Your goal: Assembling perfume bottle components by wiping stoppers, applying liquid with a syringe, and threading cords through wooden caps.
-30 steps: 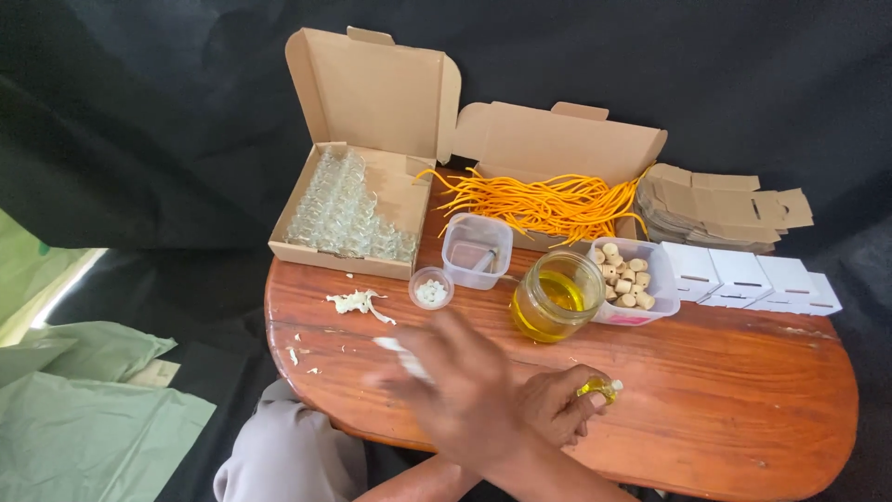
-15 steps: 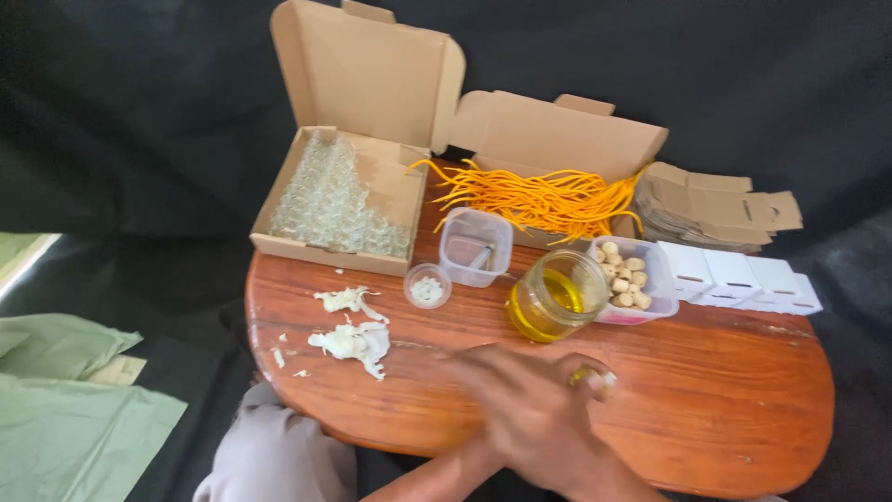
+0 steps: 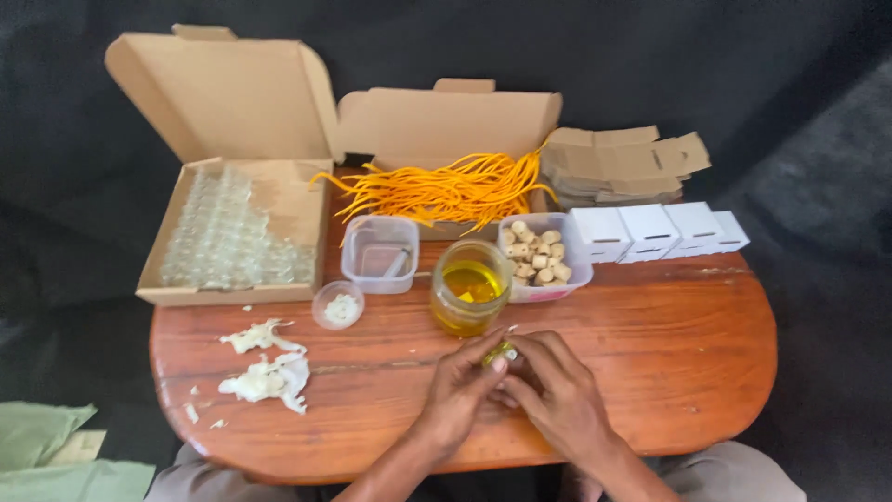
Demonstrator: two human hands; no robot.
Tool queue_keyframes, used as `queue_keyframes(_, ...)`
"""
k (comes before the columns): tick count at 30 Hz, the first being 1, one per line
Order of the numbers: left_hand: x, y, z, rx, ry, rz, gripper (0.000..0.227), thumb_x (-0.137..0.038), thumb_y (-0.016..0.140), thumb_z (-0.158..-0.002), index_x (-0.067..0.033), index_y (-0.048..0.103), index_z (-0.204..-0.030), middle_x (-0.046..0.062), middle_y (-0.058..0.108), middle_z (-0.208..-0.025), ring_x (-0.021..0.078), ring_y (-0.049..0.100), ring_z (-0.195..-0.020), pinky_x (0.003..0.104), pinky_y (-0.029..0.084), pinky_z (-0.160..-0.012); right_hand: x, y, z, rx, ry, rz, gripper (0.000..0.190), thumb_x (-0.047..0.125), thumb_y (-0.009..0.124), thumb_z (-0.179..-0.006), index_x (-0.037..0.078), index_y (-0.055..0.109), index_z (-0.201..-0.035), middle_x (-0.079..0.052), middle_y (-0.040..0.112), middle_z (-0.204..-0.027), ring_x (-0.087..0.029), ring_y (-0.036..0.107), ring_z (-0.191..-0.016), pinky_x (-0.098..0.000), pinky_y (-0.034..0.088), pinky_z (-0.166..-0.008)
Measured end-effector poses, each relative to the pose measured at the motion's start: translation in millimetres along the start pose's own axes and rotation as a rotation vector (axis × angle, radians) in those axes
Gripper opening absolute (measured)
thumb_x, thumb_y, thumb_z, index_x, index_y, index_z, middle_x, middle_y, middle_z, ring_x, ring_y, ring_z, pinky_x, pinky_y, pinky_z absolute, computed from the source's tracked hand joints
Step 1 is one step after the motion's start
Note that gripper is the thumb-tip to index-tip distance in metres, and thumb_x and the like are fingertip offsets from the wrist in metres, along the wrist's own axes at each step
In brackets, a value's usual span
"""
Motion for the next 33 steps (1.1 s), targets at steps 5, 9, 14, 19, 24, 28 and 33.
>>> queue_keyframes(5,-9,6,-2,0.098,0.172,-0.203,0.055,-0.032,0.061,-0.098,-0.0039,0.059,-0.145,0.01,0.057,-0.141,0.019,0.064,-0.113,0.031,0.062,-0.088,-5,0,1,0.01,0.024,0.001,0.036,0.02,0.067,-0.092,0.005,0.064,-0.125,-0.011,0.064,-0.12,-0.024,0.068,-0.108,-0.0347,0.055,-0.092)
queue_keyframes(9,-11,-2,-4,-0.012,0.275,-0.256,0.048,-0.018,0.069,-0.094,-0.0045,0.063,-0.14,0.01,0.063,-0.137,0.0189,0.063,-0.127,0.032,0.058,-0.101,-8,4,-1,0.074,0.102,-0.106,0.039,0.015,0.066,-0.089,0.007,0.066,-0.128,-0.008,0.063,-0.125,-0.015,0.068,-0.081,-0.0277,0.059,-0.074)
queue_keyframes(14,-40,-2,11,-0.129,0.264,-0.693,0.053,-0.021,0.072,-0.085,-0.0157,0.066,-0.137,0.007,0.07,-0.12,0.02,0.066,-0.097,0.031,0.063,-0.078,0,10,-5,0.156,0.054,-0.177,0.045,0.003,0.06,-0.086,0.008,0.067,-0.13,-0.01,0.067,-0.133,-0.024,0.067,-0.121,-0.0336,0.057,-0.091)
queue_keyframes(19,-48,-10,8,-0.162,0.295,-0.939,0.055,-0.037,0.076,-0.078,-0.0159,0.072,-0.128,0.007,0.076,-0.115,0.0255,0.073,-0.1,0.037,0.055,-0.085,9,11,-6,0.114,-0.012,-0.207,0.043,0.002,0.062,-0.083,0.004,0.069,-0.126,-0.013,0.071,-0.128,-0.027,0.07,-0.119,-0.0376,0.054,-0.102)
queue_keyframes(24,-45,-22,13,-0.299,0.176,-0.813,0.038,-0.04,0.073,-0.081,-0.0212,0.078,-0.113,0.002,0.08,-0.101,0.0179,0.077,-0.089,0.032,0.061,-0.075,-2,13,-6,0.041,0.12,-0.315,0.04,0.0,0.067,-0.085,0.006,0.071,-0.124,-0.01,0.069,-0.123,-0.019,0.073,-0.106,-0.0287,0.063,-0.089)
queue_keyframes(28,-49,-11,16,-0.226,0.291,-0.772,0.031,-0.027,0.069,-0.091,-0.0098,0.074,-0.116,0.008,0.08,-0.105,0.0208,0.08,-0.089,0.031,0.068,-0.071,-5,13,-2,0.01,0.114,-0.229,0.034,0.005,0.066,-0.088,0.006,0.071,-0.121,-0.008,0.072,-0.114,-0.018,0.073,-0.098,-0.028,0.062,-0.08)
queue_keyframes(33,-53,0,17,-0.144,0.401,-1.03,0.032,-0.019,0.067,-0.09,-0.0109,0.068,-0.121,0.009,0.076,-0.1,0.0287,0.073,-0.084,0.041,0.057,-0.073,2,17,1,0.084,-0.023,-0.146,0.039,0.005,0.055,-0.097,0.001,0.057,-0.136,-0.017,0.065,-0.131,-0.03,0.067,-0.117,-0.0381,0.052,-0.102)
Point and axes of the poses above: each hand's wrist, its own z-axis away from the middle knuckle, its own y-axis out of the palm, x = y × z, the point moved 10 cm from there along -z, towards the middle knuckle
